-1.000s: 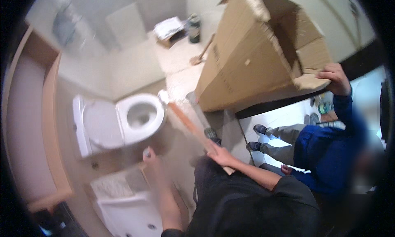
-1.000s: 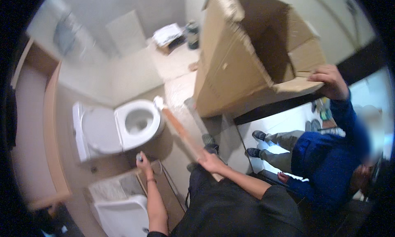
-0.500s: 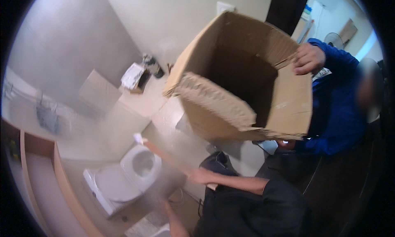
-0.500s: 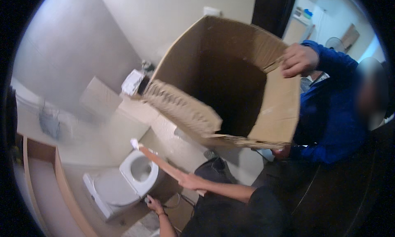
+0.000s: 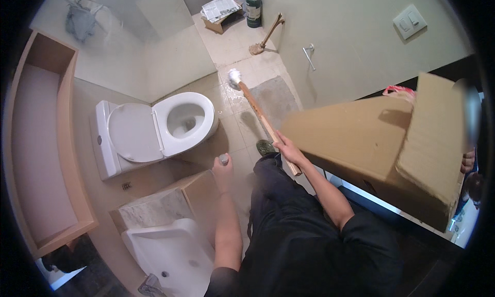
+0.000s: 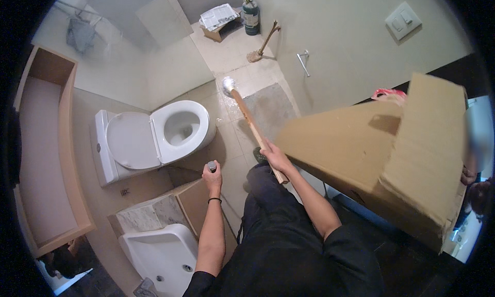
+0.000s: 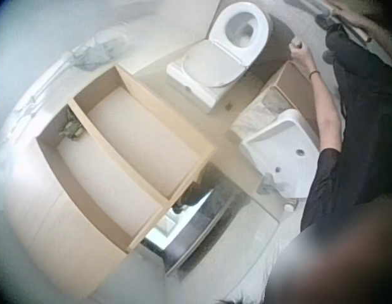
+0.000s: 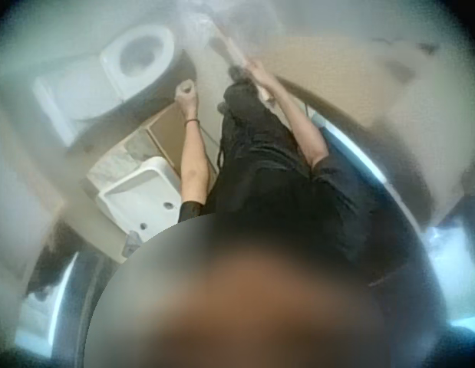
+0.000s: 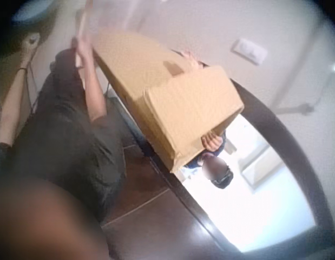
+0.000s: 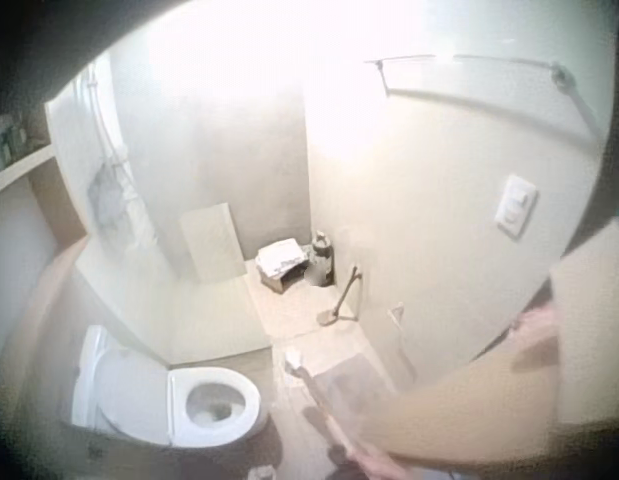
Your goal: The person scrubs the inside of a white toilet bowl with a long-handled brush, then flushes the toilet. They continue by scrubbing the tiled floor around the toilet and rinsing the area with a handheld bidet sprayer.
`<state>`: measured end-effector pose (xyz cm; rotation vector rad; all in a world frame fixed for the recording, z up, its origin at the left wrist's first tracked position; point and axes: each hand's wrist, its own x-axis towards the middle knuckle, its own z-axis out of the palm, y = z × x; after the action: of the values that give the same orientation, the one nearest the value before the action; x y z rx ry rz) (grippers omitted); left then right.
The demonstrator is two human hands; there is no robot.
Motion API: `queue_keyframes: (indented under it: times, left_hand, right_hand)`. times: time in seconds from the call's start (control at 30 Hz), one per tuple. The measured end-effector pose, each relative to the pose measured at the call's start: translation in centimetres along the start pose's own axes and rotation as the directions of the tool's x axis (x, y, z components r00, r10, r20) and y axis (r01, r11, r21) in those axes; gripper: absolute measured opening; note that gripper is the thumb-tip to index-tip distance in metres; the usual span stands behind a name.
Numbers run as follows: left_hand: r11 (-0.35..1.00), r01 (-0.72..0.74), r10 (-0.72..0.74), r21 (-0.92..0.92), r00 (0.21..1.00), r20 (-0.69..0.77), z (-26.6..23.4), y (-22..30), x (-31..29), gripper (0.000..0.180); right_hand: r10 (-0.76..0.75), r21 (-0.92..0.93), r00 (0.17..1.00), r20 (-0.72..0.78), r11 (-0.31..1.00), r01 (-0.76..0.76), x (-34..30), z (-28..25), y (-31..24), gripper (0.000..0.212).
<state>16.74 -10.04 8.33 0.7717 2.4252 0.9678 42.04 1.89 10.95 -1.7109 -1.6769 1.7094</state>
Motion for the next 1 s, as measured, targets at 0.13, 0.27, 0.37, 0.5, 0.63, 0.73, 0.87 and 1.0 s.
queue_keyframes:
  times: [0.13,0.27,0.37,0.5,0.63,0.73,0.87,1.0]
  left_hand:
    - [0.999,0.045,-0.046,0.023,0.996,0.082,1.2,1.7,-2.2,0.041]
    - [1.0,0.013,-0.014,0.015,0.997,0.071,0.6,1.3,-0.9,0.038]
    - [0.999,-0.039,0.04,-0.021,0.999,0.025,0.9,-0.1,-0.5,0.04]
    - [0.987,-0.085,0.087,-0.136,0.996,0.012,1.8,-3.3,-1.2,0.042]
    - [0.99,-0.14,0.14,-0.014,0.988,0.061,1.8,-6.0,-1.4,0.038]
    - [0.994,-0.107,0.106,-0.002,0.987,0.118,1.5,-6.5,-1.9,0.036]
    - [0.997,-0.074,0.076,-0.021,0.978,0.192,1.1,-5.5,-1.7,0.037]
    - [0.987,-0.161,0.146,0.027,0.945,0.293,1.1,-4.1,-0.9,0.036]
  right_hand:
    - [0.081,0.127,0.996,-0.029,0.989,-0.077,0.7,-3.1,5.0,0.073]
    - [0.166,0.169,0.984,-0.063,0.974,-0.154,1.6,-5.4,8.3,0.072]
    - [0.154,0.145,0.983,-0.098,0.98,-0.139,3.0,-7.6,9.3,0.071]
    - [0.161,0.058,0.978,-0.131,0.986,-0.155,3.7,-11.3,8.2,0.07]
    - [0.134,0.015,0.974,-0.185,0.991,-0.133,3.3,-14.5,4.4,0.069]
    - [0.083,-0.091,0.981,-0.175,0.991,-0.1,3.3,-15.9,1.9,0.069]
    - [0.023,-0.083,0.985,-0.172,0.996,-0.038,3.3,-15.9,0.7,0.071]
    - [0.079,-0.063,0.98,-0.182,0.994,-0.092,1.1,-14.8,0.6,0.076]
